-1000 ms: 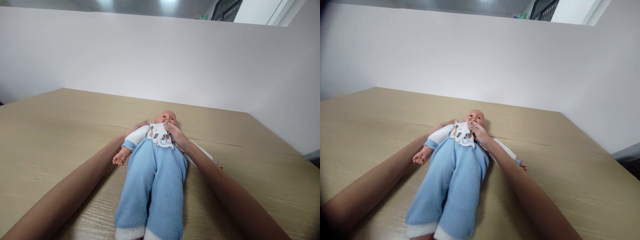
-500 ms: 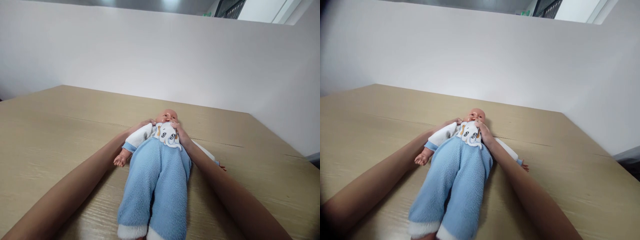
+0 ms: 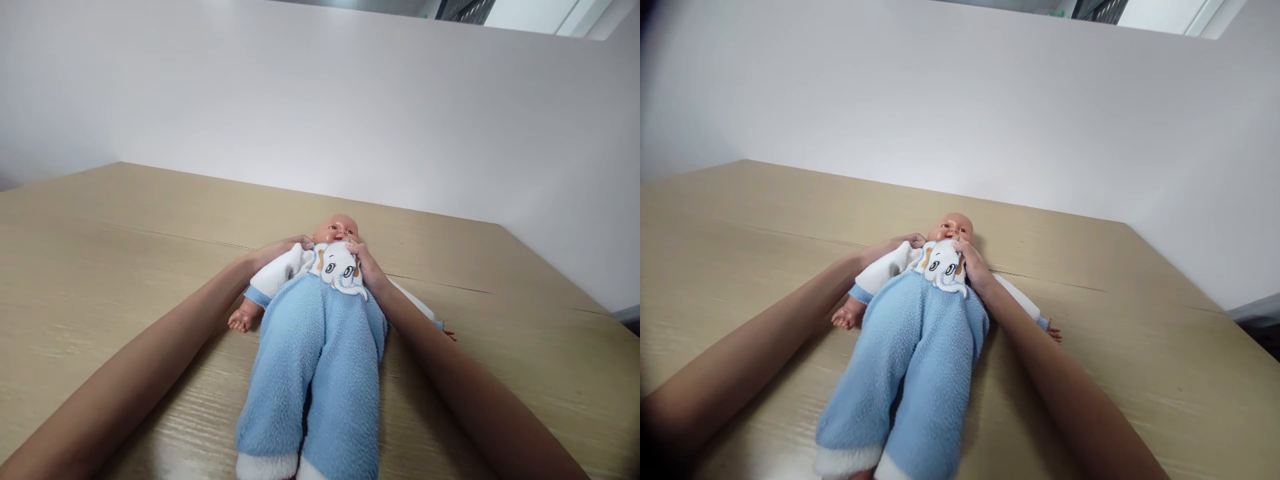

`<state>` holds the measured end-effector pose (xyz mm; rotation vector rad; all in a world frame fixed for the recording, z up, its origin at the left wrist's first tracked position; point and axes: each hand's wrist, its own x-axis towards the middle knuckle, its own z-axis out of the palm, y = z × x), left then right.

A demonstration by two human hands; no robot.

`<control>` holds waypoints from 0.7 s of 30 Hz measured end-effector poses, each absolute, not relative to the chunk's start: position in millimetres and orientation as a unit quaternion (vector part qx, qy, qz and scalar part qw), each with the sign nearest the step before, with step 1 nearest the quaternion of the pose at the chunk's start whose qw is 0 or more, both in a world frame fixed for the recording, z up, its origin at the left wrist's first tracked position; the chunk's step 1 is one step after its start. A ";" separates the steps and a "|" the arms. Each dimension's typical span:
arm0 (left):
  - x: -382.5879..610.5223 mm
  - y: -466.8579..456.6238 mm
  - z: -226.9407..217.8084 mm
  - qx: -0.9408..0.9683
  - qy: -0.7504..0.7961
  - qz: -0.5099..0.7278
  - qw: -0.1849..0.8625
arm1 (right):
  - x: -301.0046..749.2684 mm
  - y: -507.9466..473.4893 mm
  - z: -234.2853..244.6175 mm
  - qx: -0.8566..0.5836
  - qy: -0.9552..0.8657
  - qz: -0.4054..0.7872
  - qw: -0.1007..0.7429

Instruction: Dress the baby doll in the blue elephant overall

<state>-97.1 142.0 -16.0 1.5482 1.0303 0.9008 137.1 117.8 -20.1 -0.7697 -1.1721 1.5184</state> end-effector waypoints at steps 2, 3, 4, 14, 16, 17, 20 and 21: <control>-99.1 139.6 -12.2 0.632 0.419 0.355 0.547 | 137.6 117.0 -20.0 -0.323 -0.488 0.630 0.511; -100.0 137.7 -10.1 0.624 0.414 0.347 0.565 | 137.8 116.5 -19.6 -0.324 -0.488 0.629 0.510; -100.8 135.6 -7.9 0.612 0.409 0.340 0.586 | 137.8 115.9 -19.1 -0.325 -0.490 0.628 0.509; -107.6 130.1 4.4 0.568 0.416 0.304 0.642 | 135.6 106.3 -9.8 -0.341 -0.488 0.627 0.503; -110.5 129.7 7.4 0.593 0.435 0.290 0.613 | 135.0 104.2 -6.2 -0.341 -0.488 0.626 0.503; -112.2 128.6 10.1 0.603 0.450 0.275 0.598 | 135.4 103.1 -2.8 -0.343 -0.489 0.628 0.499; -118.2 122.3 21.6 0.628 0.507 0.210 0.552 | 142.3 99.2 15.5 -0.377 -0.525 0.625 0.437; -120.2 119.7 26.0 0.640 0.524 0.189 0.529 | 146.7 97.6 23.7 -0.396 -0.553 0.613 0.403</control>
